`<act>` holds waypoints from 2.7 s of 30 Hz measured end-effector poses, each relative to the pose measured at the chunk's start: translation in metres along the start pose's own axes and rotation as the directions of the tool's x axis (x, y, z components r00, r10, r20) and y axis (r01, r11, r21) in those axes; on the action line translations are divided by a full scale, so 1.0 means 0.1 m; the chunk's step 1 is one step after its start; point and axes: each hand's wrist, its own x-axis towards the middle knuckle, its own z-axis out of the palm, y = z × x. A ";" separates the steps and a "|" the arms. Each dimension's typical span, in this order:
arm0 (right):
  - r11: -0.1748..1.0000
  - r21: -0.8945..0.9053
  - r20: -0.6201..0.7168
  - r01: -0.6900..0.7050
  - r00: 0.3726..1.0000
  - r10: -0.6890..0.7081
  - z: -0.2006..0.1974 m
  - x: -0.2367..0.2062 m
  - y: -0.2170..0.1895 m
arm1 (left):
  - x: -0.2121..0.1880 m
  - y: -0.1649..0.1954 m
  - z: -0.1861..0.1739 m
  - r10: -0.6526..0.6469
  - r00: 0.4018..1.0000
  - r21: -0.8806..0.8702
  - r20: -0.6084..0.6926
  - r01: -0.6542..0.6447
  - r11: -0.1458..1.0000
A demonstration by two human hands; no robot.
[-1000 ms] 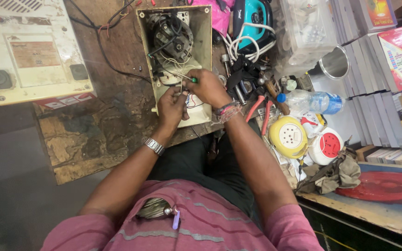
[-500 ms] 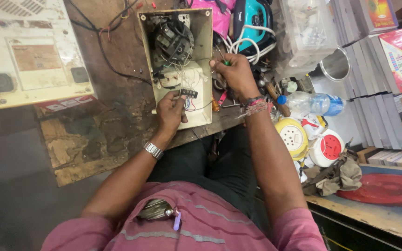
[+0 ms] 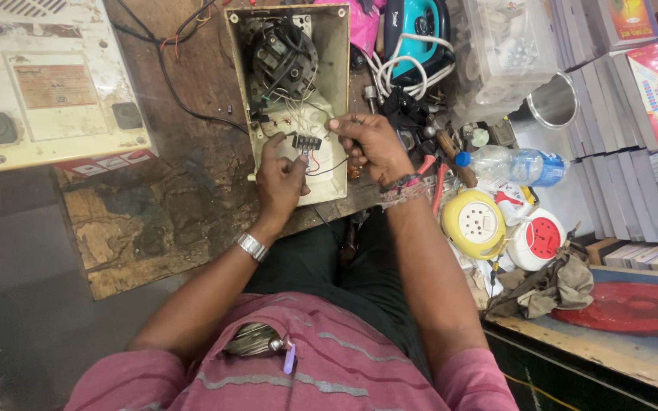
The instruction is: The person opens a cardboard box containing a hand mixer, then removes the back cover of a beige electrical appliance. Using a screwdriver, they loosen and tighten screws on internal wiring terminals while manipulating wires inside the open casing.
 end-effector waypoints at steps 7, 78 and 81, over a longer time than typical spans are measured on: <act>0.999 0.038 0.003 -0.035 0.999 0.035 0.08 -0.01 0.16 | -0.13 0.14 0.05 -0.043 0.992 -0.230 0.121 0.071 0.971; 0.984 0.010 -0.146 0.178 0.974 -0.175 0.38 -0.05 0.56 | 0.12 0.29 -0.09 0.224 0.970 -0.097 0.096 -0.214 0.972; 0.964 0.242 -0.131 0.113 0.988 -0.083 0.43 -0.09 0.57 | 0.04 0.37 -0.14 0.381 0.919 0.004 0.101 -0.384 0.923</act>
